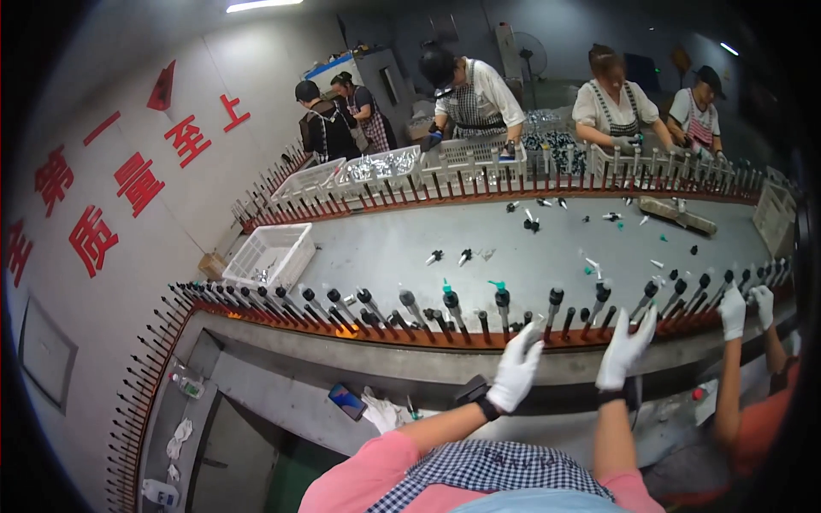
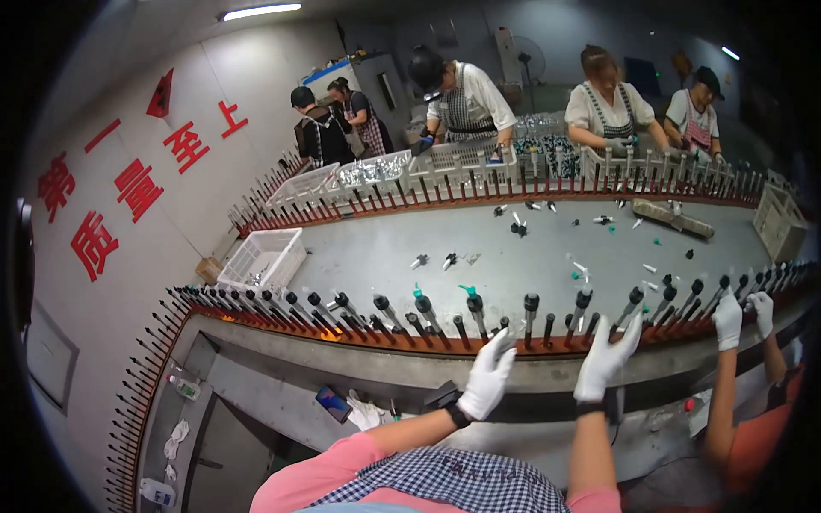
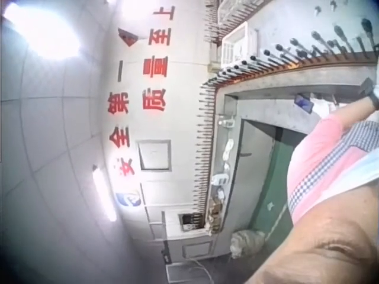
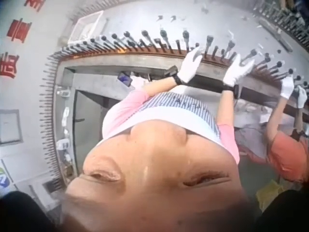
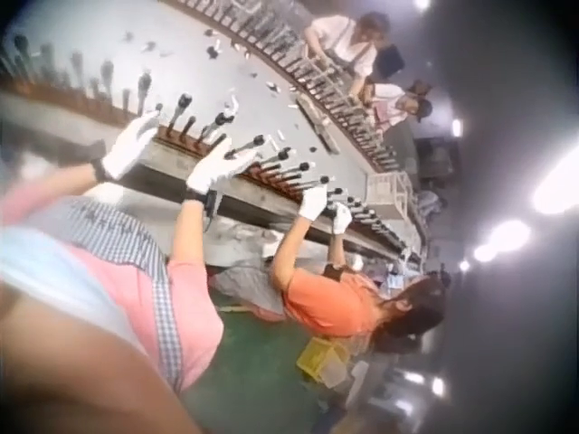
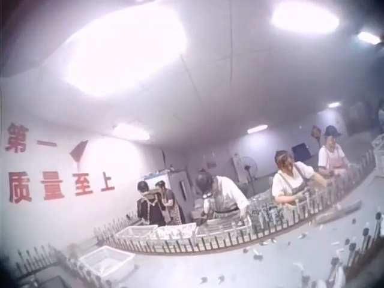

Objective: Assembling pump mechanisms for bottles on a production line.

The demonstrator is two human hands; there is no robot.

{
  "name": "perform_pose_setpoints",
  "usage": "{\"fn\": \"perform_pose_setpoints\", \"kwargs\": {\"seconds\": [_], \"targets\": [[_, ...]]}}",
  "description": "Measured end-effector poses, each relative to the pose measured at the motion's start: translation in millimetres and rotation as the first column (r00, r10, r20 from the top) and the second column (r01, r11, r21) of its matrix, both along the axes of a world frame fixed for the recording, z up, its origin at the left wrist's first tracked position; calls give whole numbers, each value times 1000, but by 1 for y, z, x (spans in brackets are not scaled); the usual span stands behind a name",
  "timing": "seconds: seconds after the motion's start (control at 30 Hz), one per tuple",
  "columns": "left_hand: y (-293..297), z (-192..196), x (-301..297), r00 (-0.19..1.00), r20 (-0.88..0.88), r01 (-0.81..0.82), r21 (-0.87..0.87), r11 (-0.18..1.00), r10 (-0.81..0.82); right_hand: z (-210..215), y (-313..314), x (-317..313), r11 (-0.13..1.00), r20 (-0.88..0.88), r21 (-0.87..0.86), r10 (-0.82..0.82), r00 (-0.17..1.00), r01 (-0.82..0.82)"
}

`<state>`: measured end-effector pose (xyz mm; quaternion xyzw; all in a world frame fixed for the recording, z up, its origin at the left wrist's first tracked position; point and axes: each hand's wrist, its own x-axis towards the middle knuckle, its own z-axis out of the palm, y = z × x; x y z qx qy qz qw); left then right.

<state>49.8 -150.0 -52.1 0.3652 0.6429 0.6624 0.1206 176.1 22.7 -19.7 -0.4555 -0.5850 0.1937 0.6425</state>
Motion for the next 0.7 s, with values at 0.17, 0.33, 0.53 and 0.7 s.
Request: {"fn": "perform_pose_setpoints", "kwargs": {"seconds": [0.17,0.33,0.53,0.7], "targets": [[89,80,26,981,-194,8,44,999,0,34,66,-27,904,-236,-154,358,904,-398],[139,76,5,989,149,-9,50,999,1,30,61,-41,740,-286,-369,485,827,-562],[130,66,-19,984,90,-164,77,983,157,16,41,-71,737,-404,-255,507,762,-626],[119,72,-33,966,251,-120,217,969,63,9,35,-68,658,-411,-232,601,685,-717]]}}
